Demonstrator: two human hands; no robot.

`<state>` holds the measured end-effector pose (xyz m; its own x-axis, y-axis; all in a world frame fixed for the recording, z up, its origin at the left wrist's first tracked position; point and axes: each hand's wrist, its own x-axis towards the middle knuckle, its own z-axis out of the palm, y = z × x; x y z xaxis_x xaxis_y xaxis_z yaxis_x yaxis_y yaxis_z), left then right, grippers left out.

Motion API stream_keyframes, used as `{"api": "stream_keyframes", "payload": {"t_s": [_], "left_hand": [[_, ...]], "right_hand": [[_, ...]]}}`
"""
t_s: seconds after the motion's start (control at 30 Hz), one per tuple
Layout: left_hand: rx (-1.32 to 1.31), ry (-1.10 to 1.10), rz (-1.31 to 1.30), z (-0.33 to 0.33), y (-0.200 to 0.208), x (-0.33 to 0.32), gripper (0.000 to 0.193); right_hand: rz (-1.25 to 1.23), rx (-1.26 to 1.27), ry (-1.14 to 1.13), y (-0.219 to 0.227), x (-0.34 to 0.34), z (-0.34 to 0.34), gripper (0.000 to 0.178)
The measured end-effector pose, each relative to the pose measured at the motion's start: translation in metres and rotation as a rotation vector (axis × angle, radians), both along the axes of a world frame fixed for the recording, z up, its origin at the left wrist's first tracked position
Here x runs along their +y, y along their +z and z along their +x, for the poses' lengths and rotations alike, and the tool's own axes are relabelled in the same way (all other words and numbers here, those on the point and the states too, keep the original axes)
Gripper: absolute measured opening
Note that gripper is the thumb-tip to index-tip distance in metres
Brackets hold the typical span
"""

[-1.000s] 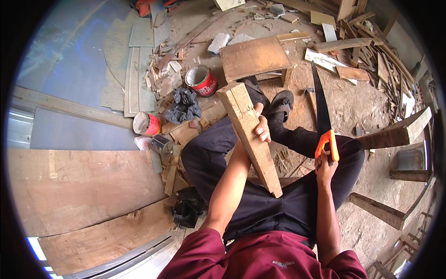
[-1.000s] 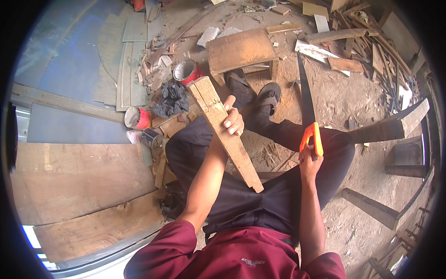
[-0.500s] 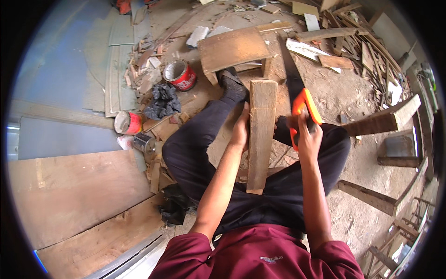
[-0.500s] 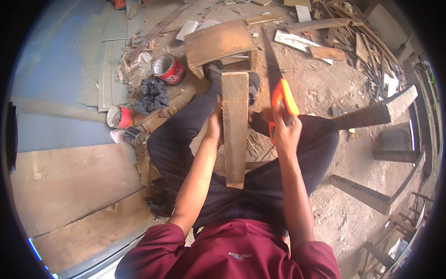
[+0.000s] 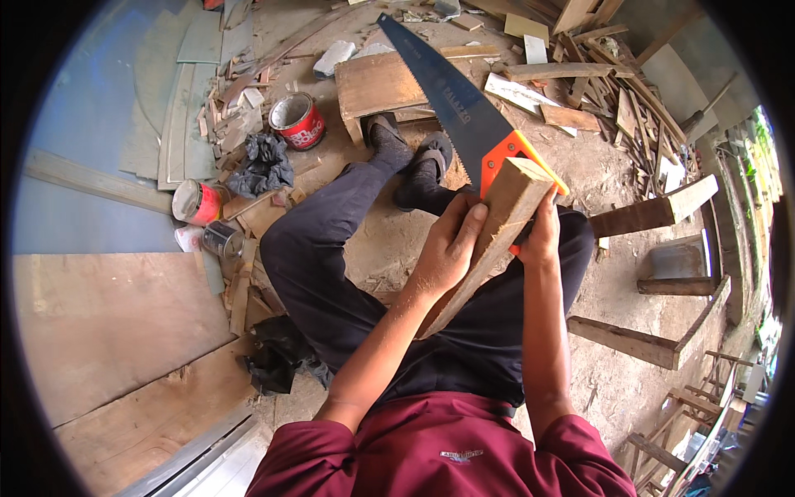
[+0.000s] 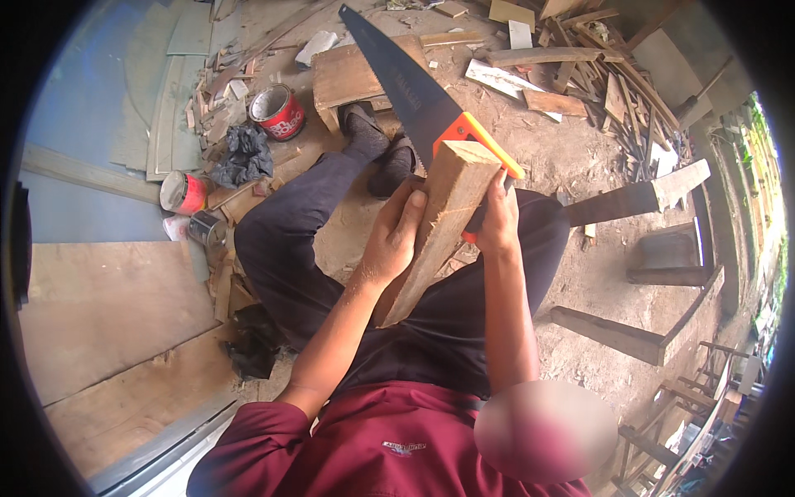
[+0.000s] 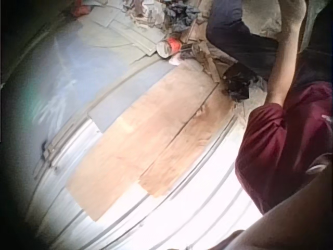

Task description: The person sits on the floor and uses a hand saw to cut a small piece of wood. They then use a hammer to split the wood further and fit the pieces into a wooden frame.

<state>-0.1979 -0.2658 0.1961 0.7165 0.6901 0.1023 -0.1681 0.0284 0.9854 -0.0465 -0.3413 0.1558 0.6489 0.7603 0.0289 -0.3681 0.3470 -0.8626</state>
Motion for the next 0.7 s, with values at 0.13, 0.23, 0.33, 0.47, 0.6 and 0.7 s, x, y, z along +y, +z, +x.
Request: {"api": "stream_keyframes", "payload": {"t_s": [0.13,0.23,0.33,0.47,0.6,0.7], "left_hand": [[-0.022,0.027,0.077,-0.006,0.016,-0.016,0.033],[-0.017,0.029,0.101,-0.011,0.024,-0.031,0.032],[-0.016,0.007,0.09,-0.017,0.029,-0.04,0.033],[0.007,-0.019,0.031,-0.03,0.034,-0.048,0.035],[-0.039,0.03,0.122,-0.04,0.038,-0.054,0.036],[-0.093,0.036,0.099,-0.05,0.045,-0.059,0.035]], "right_hand": [[0.04,-0.015,-0.017,0.012,-0.019,-0.005,0.068],[0.111,-0.067,0.061,0.018,-0.031,-0.009,0.074],[0.189,-0.096,0.087,0.024,-0.033,-0.02,0.079],[0.222,-0.028,0.089,0.025,-0.037,-0.031,0.078],[0.307,-0.016,0.2,0.025,-0.034,-0.031,0.082],[0.313,-0.042,0.223,0.031,-0.032,-0.037,0.08]]}}
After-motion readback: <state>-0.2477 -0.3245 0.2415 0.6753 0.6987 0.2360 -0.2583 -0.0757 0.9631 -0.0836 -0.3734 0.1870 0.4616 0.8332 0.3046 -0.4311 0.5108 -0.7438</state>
